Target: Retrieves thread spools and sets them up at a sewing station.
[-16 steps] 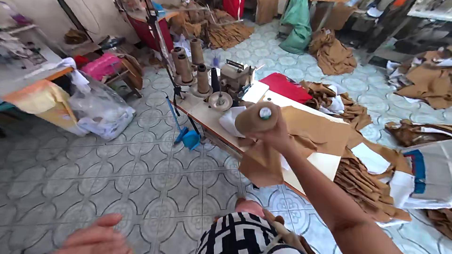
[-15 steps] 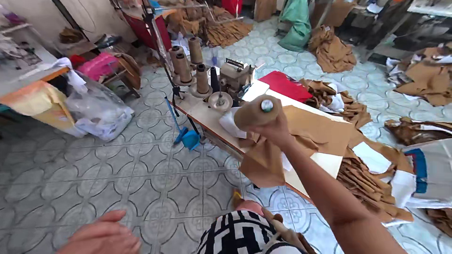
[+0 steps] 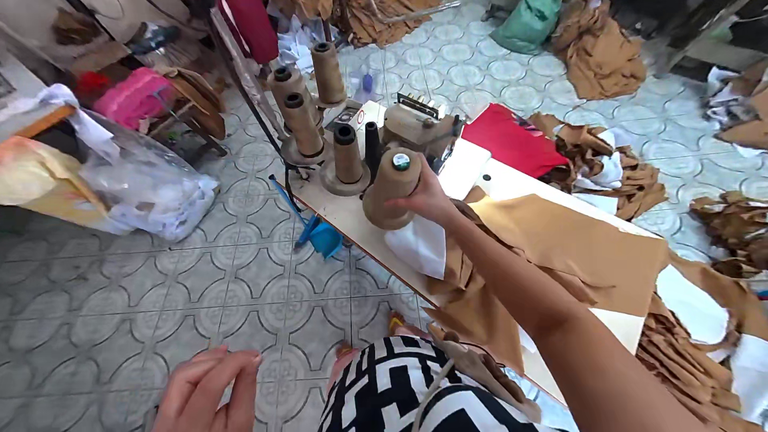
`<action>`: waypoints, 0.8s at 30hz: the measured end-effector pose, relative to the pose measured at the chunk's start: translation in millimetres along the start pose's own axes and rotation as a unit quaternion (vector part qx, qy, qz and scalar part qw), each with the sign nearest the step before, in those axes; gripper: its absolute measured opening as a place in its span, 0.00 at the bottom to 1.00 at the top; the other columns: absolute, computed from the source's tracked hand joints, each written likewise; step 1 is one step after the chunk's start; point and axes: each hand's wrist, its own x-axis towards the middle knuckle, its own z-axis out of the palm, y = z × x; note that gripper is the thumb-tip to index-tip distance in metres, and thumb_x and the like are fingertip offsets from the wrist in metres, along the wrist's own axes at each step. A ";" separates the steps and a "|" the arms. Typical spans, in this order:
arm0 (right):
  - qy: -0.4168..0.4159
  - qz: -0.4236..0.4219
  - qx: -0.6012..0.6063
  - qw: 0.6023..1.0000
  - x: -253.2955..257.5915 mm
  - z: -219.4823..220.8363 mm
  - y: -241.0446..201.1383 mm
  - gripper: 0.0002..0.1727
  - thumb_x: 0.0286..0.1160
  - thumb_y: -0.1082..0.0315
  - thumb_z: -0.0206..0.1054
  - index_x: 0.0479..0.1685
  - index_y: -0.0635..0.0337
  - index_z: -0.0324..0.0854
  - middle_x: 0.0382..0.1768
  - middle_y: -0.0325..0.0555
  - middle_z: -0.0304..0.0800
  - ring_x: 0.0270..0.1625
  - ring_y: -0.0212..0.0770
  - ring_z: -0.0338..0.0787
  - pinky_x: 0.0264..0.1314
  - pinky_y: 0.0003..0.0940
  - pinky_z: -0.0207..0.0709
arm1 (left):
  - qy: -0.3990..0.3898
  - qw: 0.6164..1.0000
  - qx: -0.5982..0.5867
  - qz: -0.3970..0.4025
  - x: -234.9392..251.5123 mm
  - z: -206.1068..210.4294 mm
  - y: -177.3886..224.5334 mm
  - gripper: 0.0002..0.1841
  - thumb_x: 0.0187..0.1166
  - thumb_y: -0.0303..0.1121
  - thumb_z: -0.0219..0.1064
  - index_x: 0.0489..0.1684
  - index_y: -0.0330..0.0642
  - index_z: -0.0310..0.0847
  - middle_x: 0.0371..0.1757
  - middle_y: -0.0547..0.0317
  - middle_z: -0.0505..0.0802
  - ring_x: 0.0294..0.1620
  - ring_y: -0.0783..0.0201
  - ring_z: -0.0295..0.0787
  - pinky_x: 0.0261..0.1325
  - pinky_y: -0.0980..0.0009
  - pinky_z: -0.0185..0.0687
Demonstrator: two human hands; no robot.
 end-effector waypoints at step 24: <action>0.041 -0.048 -0.012 0.998 6.6 -34.3 -93.4 0.38 0.88 0.48 0.50 0.84 0.72 0.60 0.83 0.55 0.69 0.86 0.38 0.68 0.87 0.39 0.64 | -0.063 0.955 -0.283 0.060 119.4 82.2 -25.3 0.10 0.85 0.49 0.66 0.41 0.57 0.86 0.65 0.70 0.85 0.71 0.80 0.77 0.72 0.80 0.75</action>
